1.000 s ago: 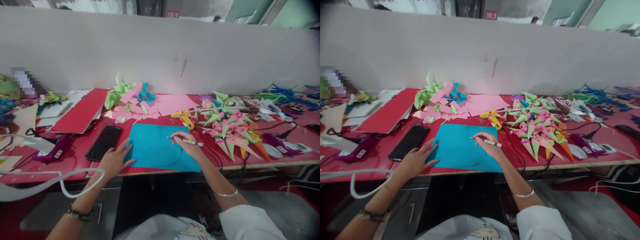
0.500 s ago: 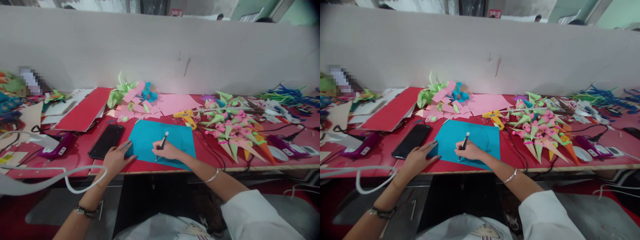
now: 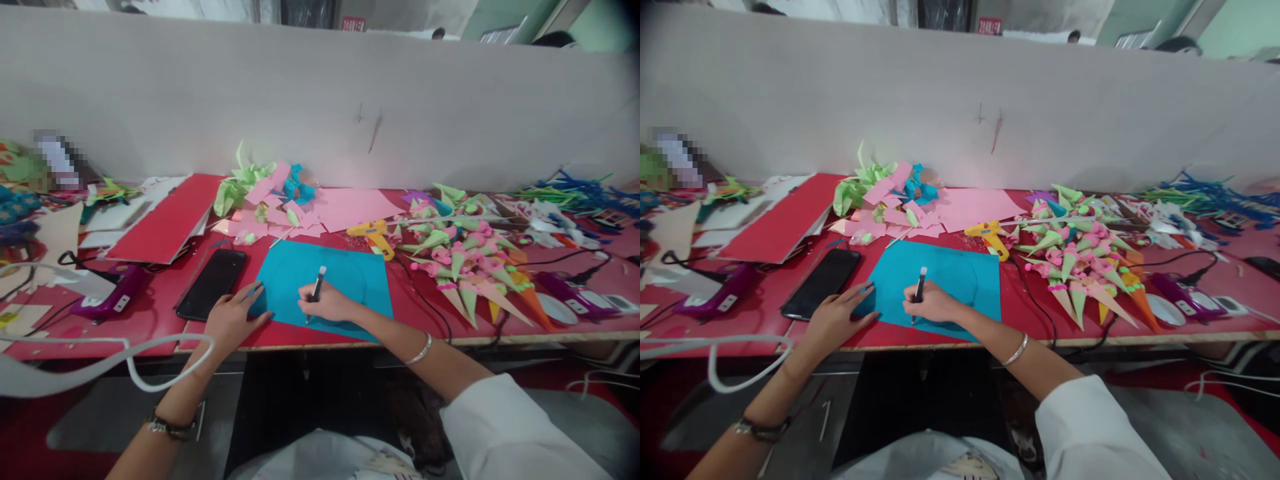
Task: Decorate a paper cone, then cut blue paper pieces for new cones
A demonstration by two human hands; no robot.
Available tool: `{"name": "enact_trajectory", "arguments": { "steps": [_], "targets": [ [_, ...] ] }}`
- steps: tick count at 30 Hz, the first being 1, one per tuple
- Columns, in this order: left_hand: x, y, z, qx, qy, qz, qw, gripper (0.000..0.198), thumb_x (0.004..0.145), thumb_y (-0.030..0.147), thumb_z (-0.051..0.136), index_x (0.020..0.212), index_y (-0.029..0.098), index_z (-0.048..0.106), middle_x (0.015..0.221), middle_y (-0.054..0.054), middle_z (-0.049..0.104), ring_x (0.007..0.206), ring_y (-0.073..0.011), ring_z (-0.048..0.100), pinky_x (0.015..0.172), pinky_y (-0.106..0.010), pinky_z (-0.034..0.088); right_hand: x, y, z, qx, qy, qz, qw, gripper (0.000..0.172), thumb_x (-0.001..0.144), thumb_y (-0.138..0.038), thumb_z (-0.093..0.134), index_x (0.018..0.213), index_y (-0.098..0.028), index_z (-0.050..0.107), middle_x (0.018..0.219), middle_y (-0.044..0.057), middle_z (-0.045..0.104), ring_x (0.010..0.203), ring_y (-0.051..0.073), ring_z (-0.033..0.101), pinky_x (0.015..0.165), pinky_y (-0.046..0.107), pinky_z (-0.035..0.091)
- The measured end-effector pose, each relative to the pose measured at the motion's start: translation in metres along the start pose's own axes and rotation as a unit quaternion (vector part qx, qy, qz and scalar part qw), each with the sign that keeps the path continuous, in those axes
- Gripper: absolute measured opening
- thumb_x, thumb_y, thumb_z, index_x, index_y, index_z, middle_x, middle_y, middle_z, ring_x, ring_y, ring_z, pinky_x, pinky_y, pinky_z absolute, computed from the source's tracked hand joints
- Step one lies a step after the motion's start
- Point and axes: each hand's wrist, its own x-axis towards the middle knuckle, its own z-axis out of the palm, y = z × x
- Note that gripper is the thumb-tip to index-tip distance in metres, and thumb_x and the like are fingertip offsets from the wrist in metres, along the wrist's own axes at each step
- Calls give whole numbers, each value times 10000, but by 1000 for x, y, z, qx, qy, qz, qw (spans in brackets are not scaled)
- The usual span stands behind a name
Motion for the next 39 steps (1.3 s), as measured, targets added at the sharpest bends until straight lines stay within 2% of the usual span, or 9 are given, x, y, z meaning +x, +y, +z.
{"name": "enact_trajectory", "arguments": {
  "steps": [14, 27, 39],
  "targets": [
    [-1, -2, 4, 9, 14, 10, 1000, 482, 790, 465, 430, 1171, 183, 520, 1215, -105, 542, 1019, -236, 564, 821, -364, 423, 21, 2, 7, -19, 11, -28, 999, 249, 716, -191, 494, 513, -179, 351, 489, -67, 358, 490, 66, 366, 470, 188, 294],
    [-1, -1, 3, 11, 20, -1, 1000, 490, 786, 467, 432, 1151, 158, 535, 1211, -116, 544, 967, -246, 591, 811, -380, 430, 45, 3, 16, -6, 26, -50, 998, 223, 725, -213, 494, 537, -181, 378, 502, -56, 438, 513, 75, 422, 496, 190, 327],
    [-2, -3, 5, 29, 30, 16, 999, 506, 793, 488, 411, 1163, 159, 516, 1215, -116, 541, 997, -236, 576, 811, -354, 423, 70, 10, 19, -2, 71, -75, 995, 241, 731, -237, 496, 534, -181, 370, 506, -58, 396, 521, 76, 385, 492, 195, 312]
  ]
}}
